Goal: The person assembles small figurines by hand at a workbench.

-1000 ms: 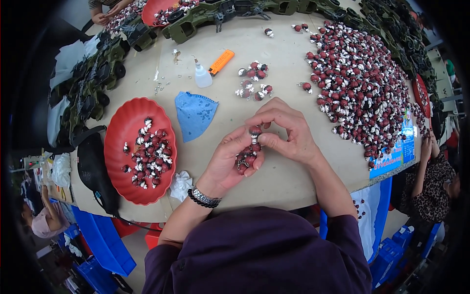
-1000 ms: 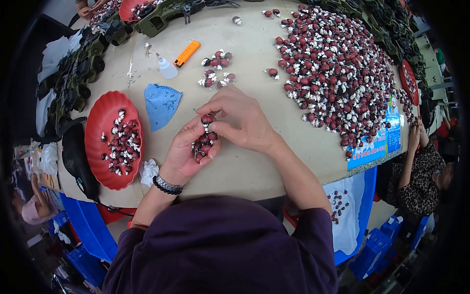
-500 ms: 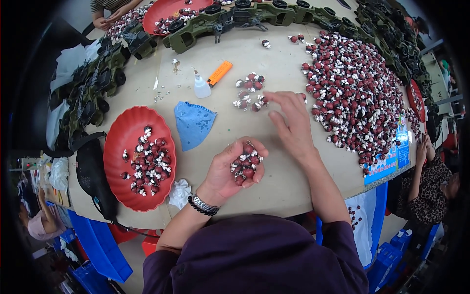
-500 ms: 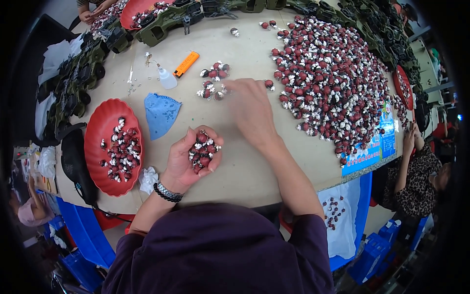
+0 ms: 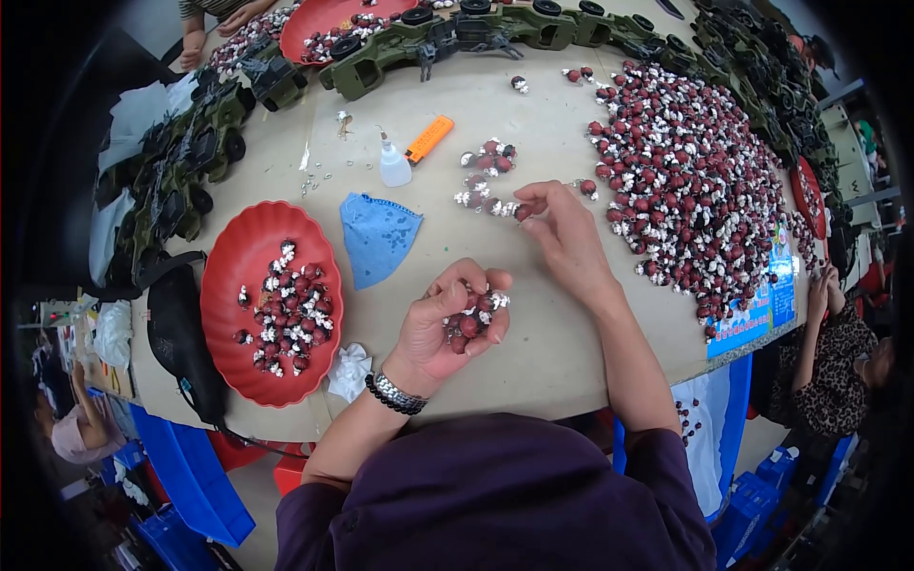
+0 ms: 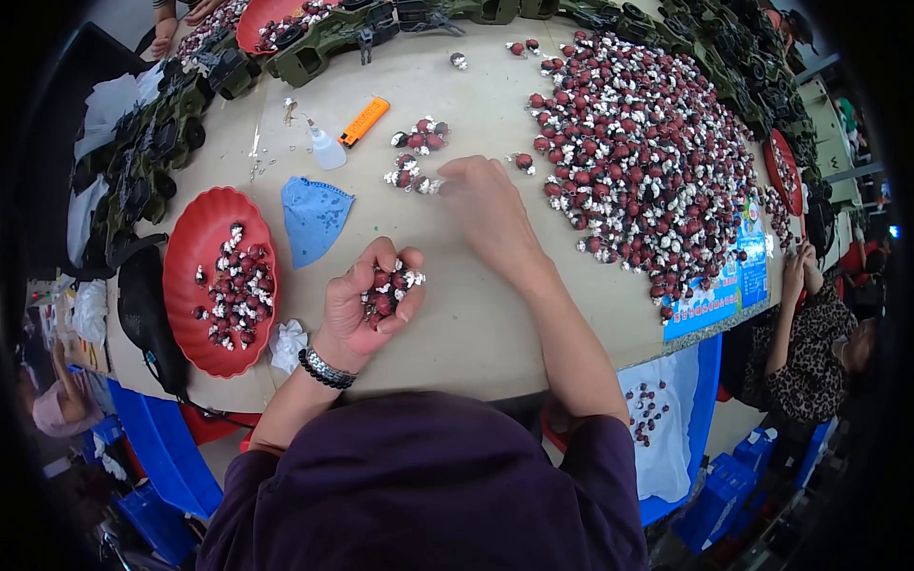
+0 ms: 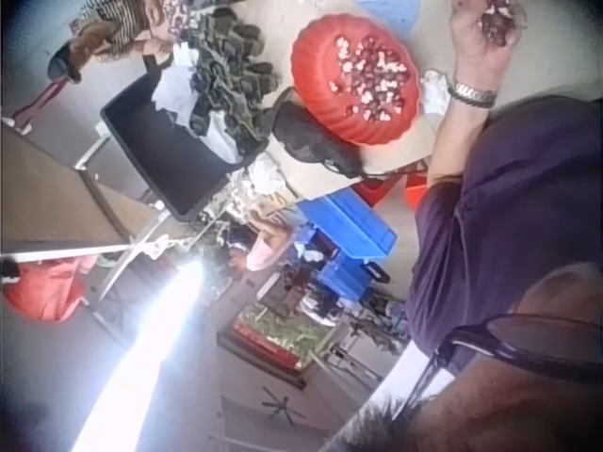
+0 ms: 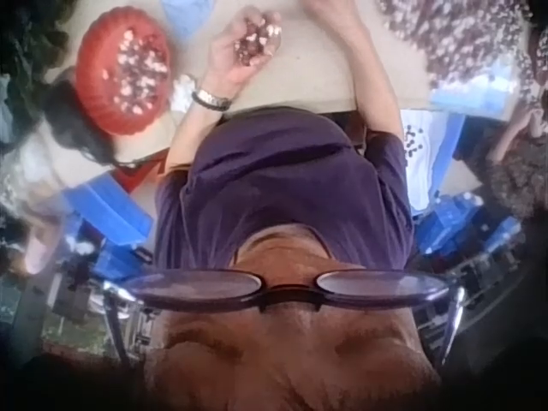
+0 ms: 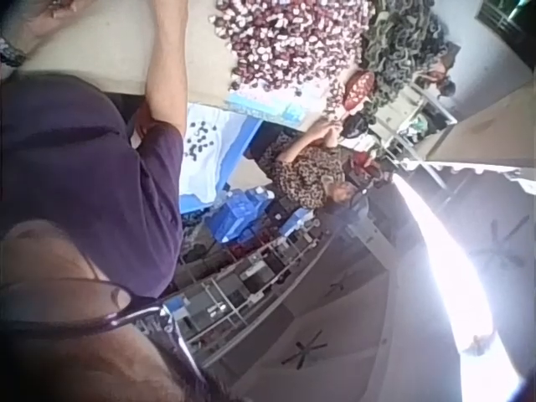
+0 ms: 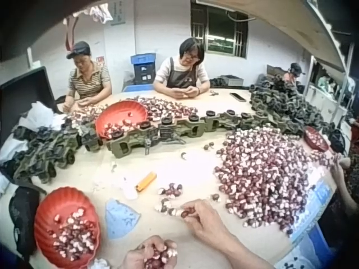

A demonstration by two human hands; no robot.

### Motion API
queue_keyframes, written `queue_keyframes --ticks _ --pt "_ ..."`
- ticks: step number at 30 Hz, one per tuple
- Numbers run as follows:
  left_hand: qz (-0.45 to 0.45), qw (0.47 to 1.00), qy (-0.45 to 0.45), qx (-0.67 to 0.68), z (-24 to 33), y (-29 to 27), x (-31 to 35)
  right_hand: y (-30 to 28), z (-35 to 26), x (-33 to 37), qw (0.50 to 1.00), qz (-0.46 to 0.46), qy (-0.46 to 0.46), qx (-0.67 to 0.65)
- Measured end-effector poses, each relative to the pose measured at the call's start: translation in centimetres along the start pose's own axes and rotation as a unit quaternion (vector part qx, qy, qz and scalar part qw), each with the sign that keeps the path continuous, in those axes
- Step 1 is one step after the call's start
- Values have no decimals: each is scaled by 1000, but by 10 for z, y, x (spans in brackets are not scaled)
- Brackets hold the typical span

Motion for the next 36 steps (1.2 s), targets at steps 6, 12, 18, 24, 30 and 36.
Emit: queue_keyframes --ticks 6,12,18,24,30,36 --pt "78 996 -23 -44 3 -4 0 7 -17 10 942 -102 -66 -312" --pt "195 976 -9 -97 1 4 0 13 -21 13 910 -161 -107 -367" --pt "185 968 12 -171 3 2 2 16 -26 14 915 -204 -106 -331" --pt "224 945 52 -231 6 8 1 16 -26 13 922 -196 -141 -303" --pt "228 944 50 -233 6 7 2 18 -27 14 926 -202 -114 -299" --pt "215 955 29 -202 4 6 1 25 -22 17 928 -191 -111 -299"
Point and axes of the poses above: each hand's wrist, its own x-axis away from the middle knuckle, its own y-axis out of the palm, z = x × y, the point moved 6 cm from there along -x, towards the middle knuckle, and after that the axes turned 6 degrees about x, right-handed, at the moved point
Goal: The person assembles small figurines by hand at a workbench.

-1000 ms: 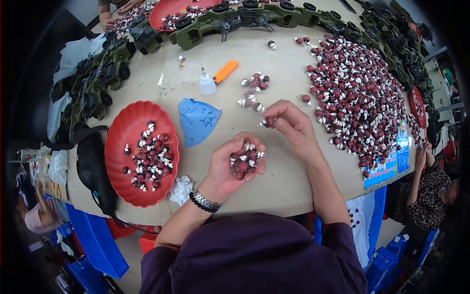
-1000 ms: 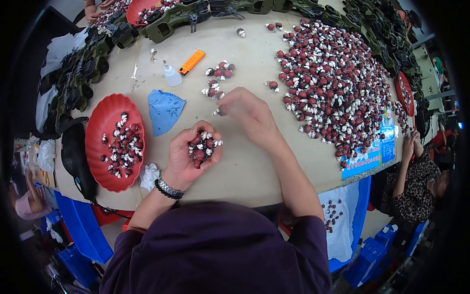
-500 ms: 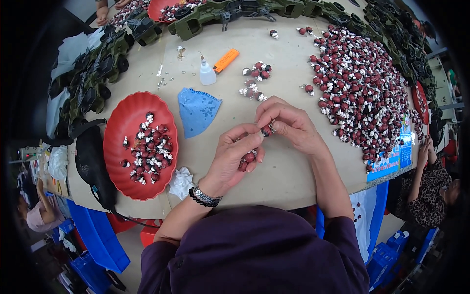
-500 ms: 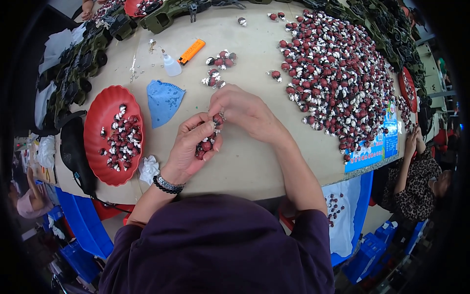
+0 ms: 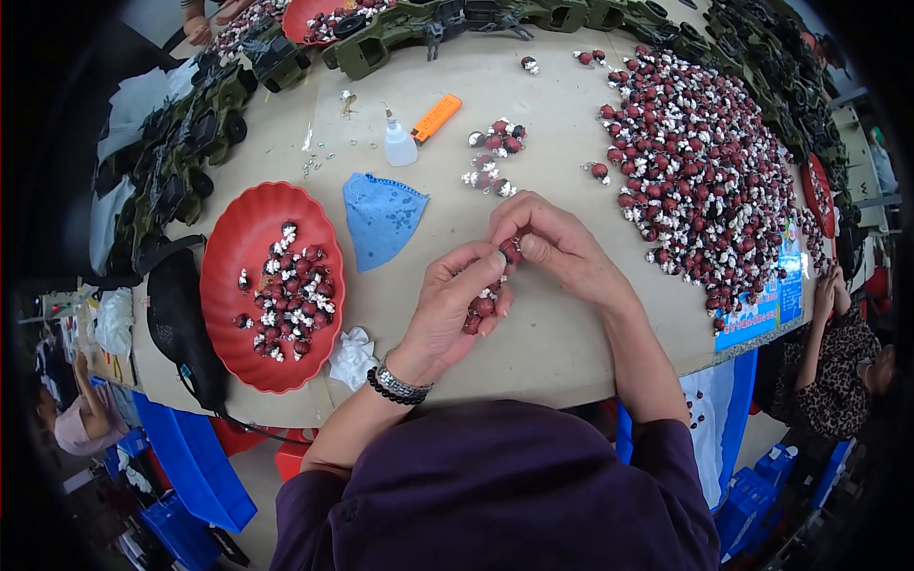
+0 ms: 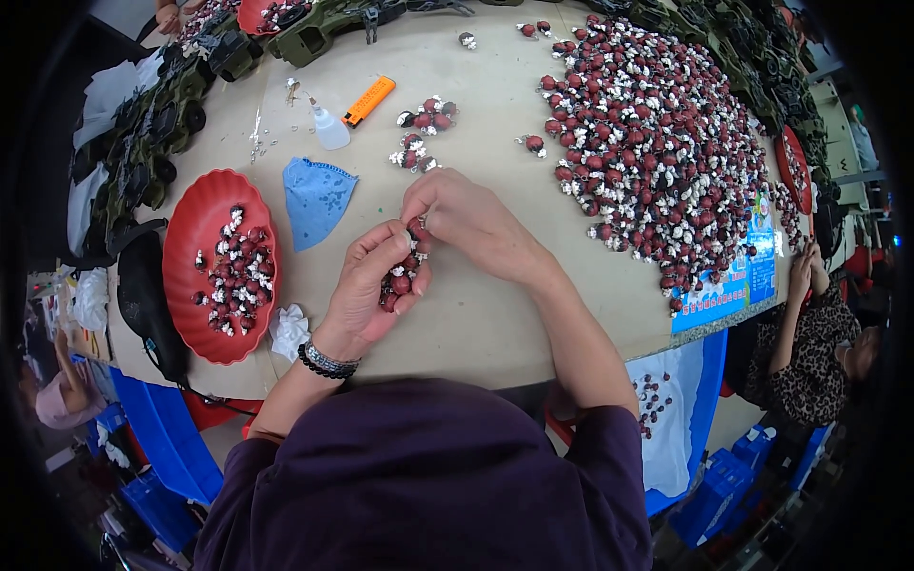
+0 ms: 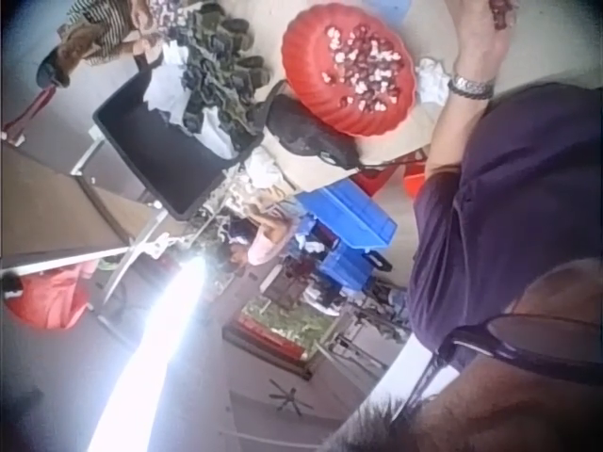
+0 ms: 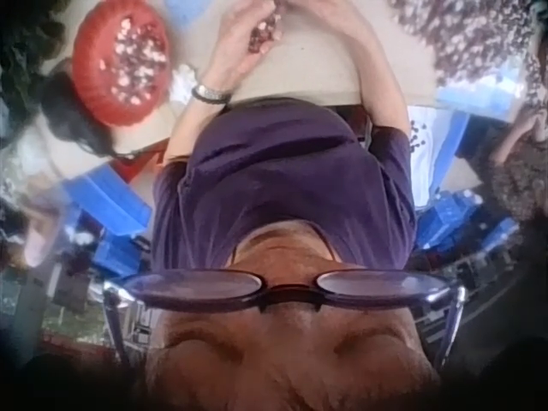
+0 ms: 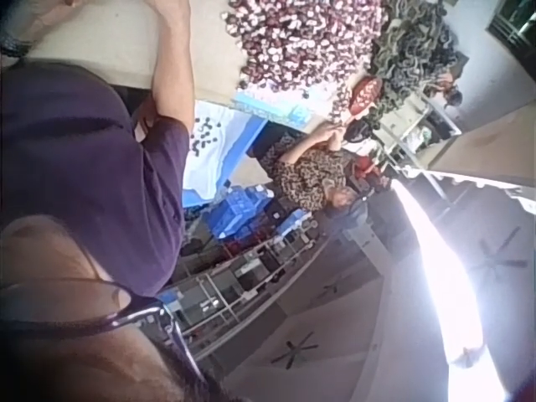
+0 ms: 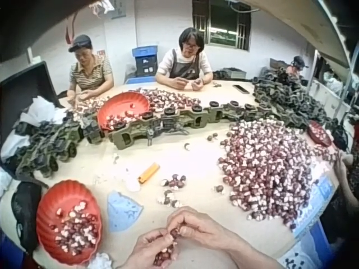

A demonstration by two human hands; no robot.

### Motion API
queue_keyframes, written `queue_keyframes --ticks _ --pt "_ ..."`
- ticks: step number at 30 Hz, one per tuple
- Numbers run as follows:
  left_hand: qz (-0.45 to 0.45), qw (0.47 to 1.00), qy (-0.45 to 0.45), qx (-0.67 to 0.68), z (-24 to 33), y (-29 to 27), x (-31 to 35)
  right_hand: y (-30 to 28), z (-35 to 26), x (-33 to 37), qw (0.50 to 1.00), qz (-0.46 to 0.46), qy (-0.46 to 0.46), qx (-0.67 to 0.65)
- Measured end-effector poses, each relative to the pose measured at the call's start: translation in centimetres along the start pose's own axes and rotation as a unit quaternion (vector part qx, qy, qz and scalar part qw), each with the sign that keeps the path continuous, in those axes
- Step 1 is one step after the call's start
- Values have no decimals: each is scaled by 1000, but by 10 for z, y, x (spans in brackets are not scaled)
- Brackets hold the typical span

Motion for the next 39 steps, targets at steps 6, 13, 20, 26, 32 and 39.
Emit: queue_keyframes --ticks 6,13,20,26,32,39 --pt "7 1000 -2 -21 -2 0 0 6 9 5 996 9 90 -10" --pt "-2 997 -68 28 -10 -3 -1 4 -2 1 998 5 54 -20" --pt "-39 996 -77 30 -11 5 -1 1 -9 2 999 14 30 -4" --pt "-90 992 -74 56 -12 9 4 -12 -7 -2 997 26 -36 70" --pt "-178 976 -112 49 -18 17 8 -6 -5 -15 863 123 -34 489" --pt "-218 969 -111 44 -16 19 9 -6 6 -12 843 89 17 530"
Point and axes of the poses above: each hand's wrist, its own x-axis away from the middle knuckle, its own y-axis out of the palm, z = x × y, the point moved 6 cm from there along -x, towards the middle knuckle, and after that the axes turned 6 degrees about x, right-handed, at the moved point
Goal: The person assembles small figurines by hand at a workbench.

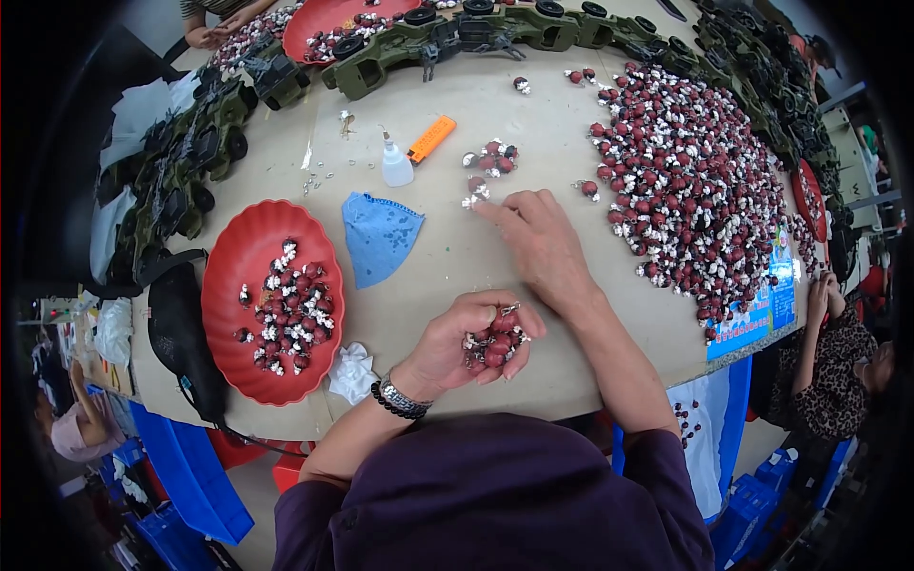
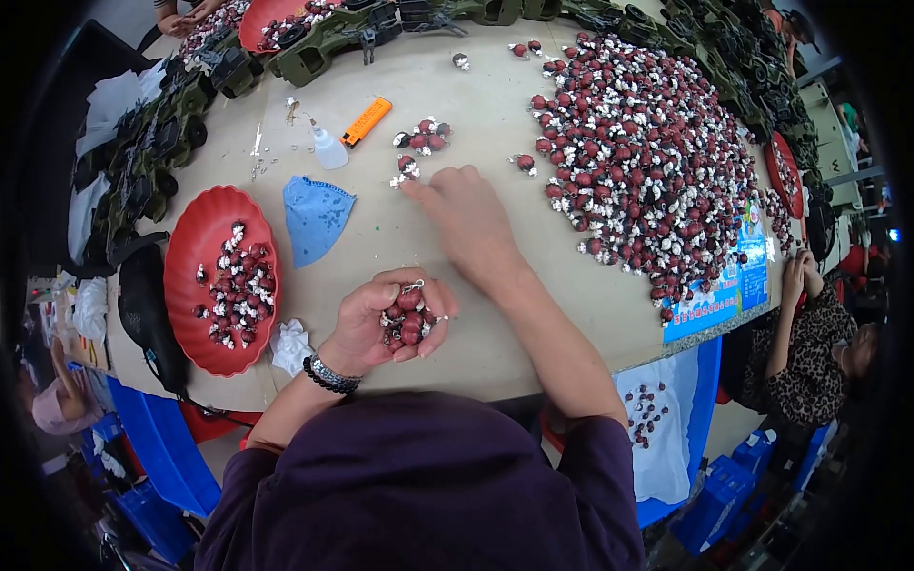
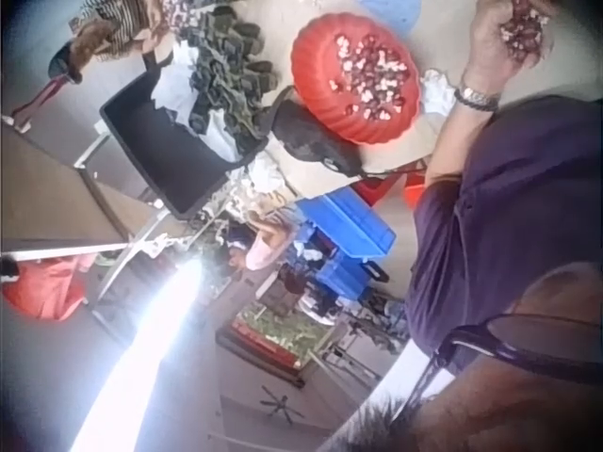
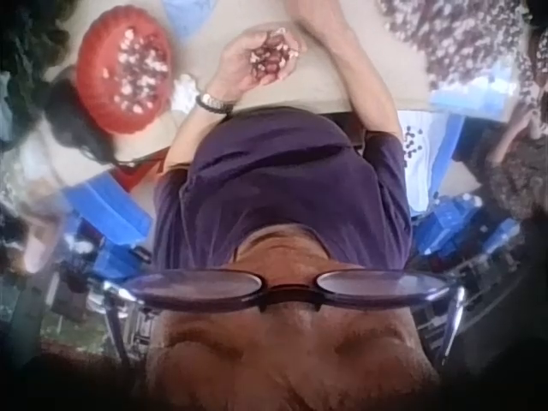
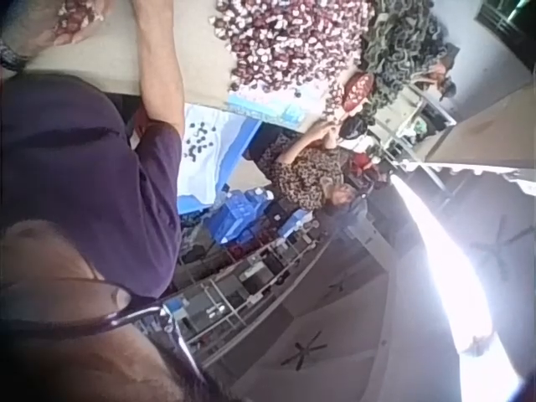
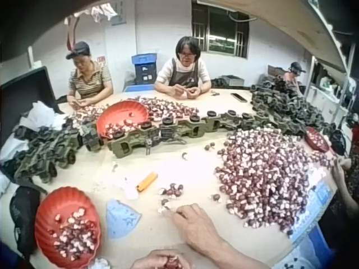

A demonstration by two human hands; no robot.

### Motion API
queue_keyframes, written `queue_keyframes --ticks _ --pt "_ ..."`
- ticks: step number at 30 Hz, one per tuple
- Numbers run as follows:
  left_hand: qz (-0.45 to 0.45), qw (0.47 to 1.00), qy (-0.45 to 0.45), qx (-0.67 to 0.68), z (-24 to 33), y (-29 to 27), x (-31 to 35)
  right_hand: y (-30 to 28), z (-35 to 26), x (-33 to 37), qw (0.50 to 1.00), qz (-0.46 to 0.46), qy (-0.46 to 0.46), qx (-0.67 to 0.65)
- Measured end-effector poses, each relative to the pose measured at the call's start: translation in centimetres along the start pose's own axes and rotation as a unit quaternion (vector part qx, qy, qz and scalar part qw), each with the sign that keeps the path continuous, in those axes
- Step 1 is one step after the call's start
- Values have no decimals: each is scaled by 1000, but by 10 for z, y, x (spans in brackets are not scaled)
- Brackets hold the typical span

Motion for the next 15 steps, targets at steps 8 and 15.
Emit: queue_keyframes --ticks 8,15 --pt "9 999 42 27 4 0 0 -6 19 8 845 -3 159 -511" --pt "108 993 49 12 6 -9 2 -8 11 14 728 -45 146 -668"
Point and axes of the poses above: each hand's wrist, its own x-axis away from the middle knuckle, its own y-axis out of the palm, z = x × y, the point moved 6 cm from there along -x, towards the middle knuckle, and after that the axes turned 6 degrees about x, right-handed, at the moved point
